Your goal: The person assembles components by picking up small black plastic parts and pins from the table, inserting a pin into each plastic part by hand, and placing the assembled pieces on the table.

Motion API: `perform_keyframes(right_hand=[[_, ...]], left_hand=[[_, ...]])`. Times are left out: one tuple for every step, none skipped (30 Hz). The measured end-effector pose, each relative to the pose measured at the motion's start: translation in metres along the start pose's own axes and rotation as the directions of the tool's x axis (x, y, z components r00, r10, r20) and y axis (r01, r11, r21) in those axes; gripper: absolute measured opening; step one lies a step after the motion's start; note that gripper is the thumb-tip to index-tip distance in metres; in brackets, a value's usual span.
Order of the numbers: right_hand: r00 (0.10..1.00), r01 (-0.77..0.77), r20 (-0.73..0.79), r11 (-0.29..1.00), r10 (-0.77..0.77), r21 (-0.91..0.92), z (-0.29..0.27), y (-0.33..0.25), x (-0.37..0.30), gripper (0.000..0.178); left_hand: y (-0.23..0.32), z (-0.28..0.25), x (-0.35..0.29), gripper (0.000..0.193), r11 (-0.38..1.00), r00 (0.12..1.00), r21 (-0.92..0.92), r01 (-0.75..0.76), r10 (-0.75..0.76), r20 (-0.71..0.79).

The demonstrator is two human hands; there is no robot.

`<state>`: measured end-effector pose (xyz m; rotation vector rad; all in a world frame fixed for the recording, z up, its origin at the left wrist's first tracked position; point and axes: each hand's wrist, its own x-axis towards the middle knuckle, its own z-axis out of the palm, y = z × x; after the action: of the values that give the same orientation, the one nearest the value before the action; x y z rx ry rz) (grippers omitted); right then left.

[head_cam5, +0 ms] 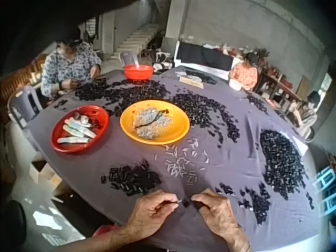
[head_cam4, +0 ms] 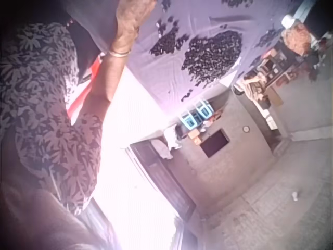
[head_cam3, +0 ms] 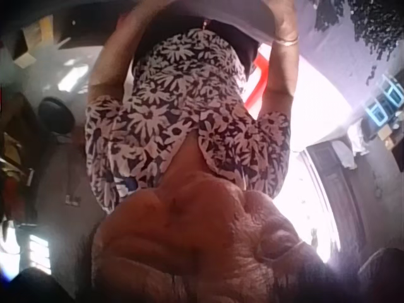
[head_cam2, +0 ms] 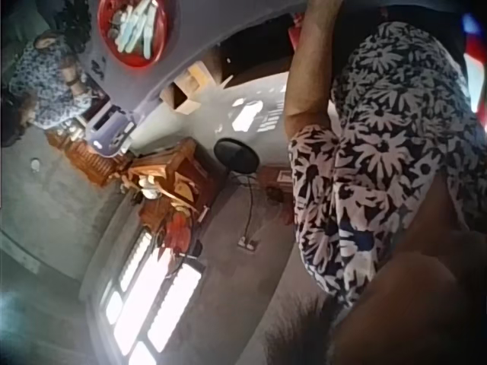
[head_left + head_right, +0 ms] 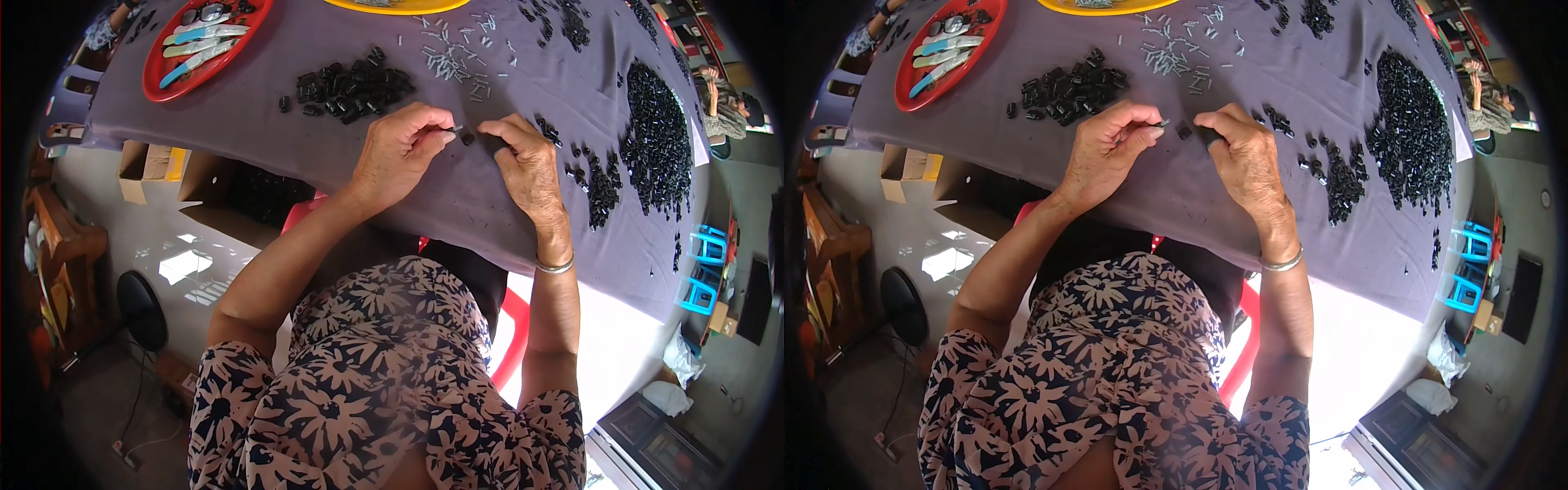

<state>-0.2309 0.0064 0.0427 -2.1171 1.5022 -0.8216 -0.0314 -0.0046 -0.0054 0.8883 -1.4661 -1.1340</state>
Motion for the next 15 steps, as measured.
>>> perform_keyframes(right_hand=[[1.0, -0.031, 0.005, 0.999, 0.031, 0.027, -0.001, 0.0, 0.001, 0.036], [1.0, -0.03, 0.005, 0.999, 0.03, 0.029, 0.001, 0.0, 0.002, 0.036], [1.0, -0.024, 0.004, 0.999, 0.023, 0.041, 0.003, 0.002, 0.002, 0.036], [1.0, -0.018, 0.003, 0.998, 0.017, 0.054, 0.004, 0.002, 0.001, 0.036], [1.0, -0.018, 0.003, 0.998, 0.018, 0.054, 0.006, 0.001, 0.002, 0.036], [0.999, -0.033, -0.012, 0.999, 0.034, 0.029, 0.009, -0.002, 0.002, 0.034], [0.998, -0.048, -0.027, 0.999, 0.048, 0.005, 0.011, -0.005, 0.003, 0.033], [0.998, -0.049, -0.028, 0.999, 0.049, 0.004, 0.013, -0.005, 0.002, 0.033], [0.997, -0.06, -0.043, 0.998, 0.06, 0.0, 0.016, -0.005, 0.001, 0.032], [0.996, -0.071, -0.057, 0.997, 0.07, -0.004, 0.018, -0.006, 0.0, 0.032], [0.996, -0.069, -0.058, 0.998, 0.068, -0.004, 0.018, -0.007, 0.0, 0.032], [0.995, -0.073, -0.07, 0.996, 0.075, 0.042, 0.019, -0.009, 0.0, 0.032], [0.993, -0.076, -0.082, 0.993, 0.083, 0.087, 0.02, -0.01, 0.0, 0.032], [0.993, -0.073, -0.081, 0.993, 0.08, 0.088, 0.021, -0.01, -0.002, 0.032], [0.995, -0.052, -0.081, 0.996, 0.058, 0.073, 0.022, -0.009, -0.003, 0.031]], left_hand=[[0.0, 0.0, 0.0, 0.012, 1.0, 1.0, 0.002, 0.0, 0.0, -0.001], [0.001, 0.001, 0.0, 0.012, 1.0, 1.0, -0.01, -0.015, 0.014, -0.007], [0.001, 0.002, 0.0, 0.011, 0.999, 1.0, -0.025, -0.028, 0.028, -0.012], [0.0, 0.001, 0.0, 0.011, 0.999, 1.0, -0.025, -0.027, 0.027, -0.011], [0.0, 0.0, 0.0, 0.012, 1.0, 1.0, -0.016, -0.015, 0.015, -0.012], [-0.001, -0.001, 0.0, 0.012, 1.0, 1.0, -0.007, -0.003, 0.003, -0.012], [0.0, -0.001, 0.0, 0.012, 1.0, 1.0, -0.008, -0.003, 0.003, -0.011], [0.001, 0.0, -0.001, 0.012, 1.0, 1.0, -0.006, 0.006, -0.006, -0.006], [0.001, -0.001, -0.001, 0.012, 1.0, 1.0, -0.002, 0.014, -0.014, -0.004], [0.001, -0.001, 0.0, 0.012, 1.0, 1.0, 0.0, 0.013, -0.013, -0.005], [0.002, 0.0, 0.001, 0.012, 1.0, 1.0, 0.006, -0.004, 0.004, -0.003], [0.002, 0.0, 0.001, 0.012, 1.0, 1.0, 0.012, -0.021, 0.021, -0.002], [0.002, 0.0, 0.0, 0.012, 1.0, 1.0, 0.015, -0.023, 0.023, -0.004], [0.002, 0.0, -0.001, 0.012, 1.0, 1.0, 0.024, -0.014, 0.014, -0.005], [0.003, -0.001, -0.001, 0.012, 0.999, 1.0, 0.034, -0.007, 0.008, -0.006]])
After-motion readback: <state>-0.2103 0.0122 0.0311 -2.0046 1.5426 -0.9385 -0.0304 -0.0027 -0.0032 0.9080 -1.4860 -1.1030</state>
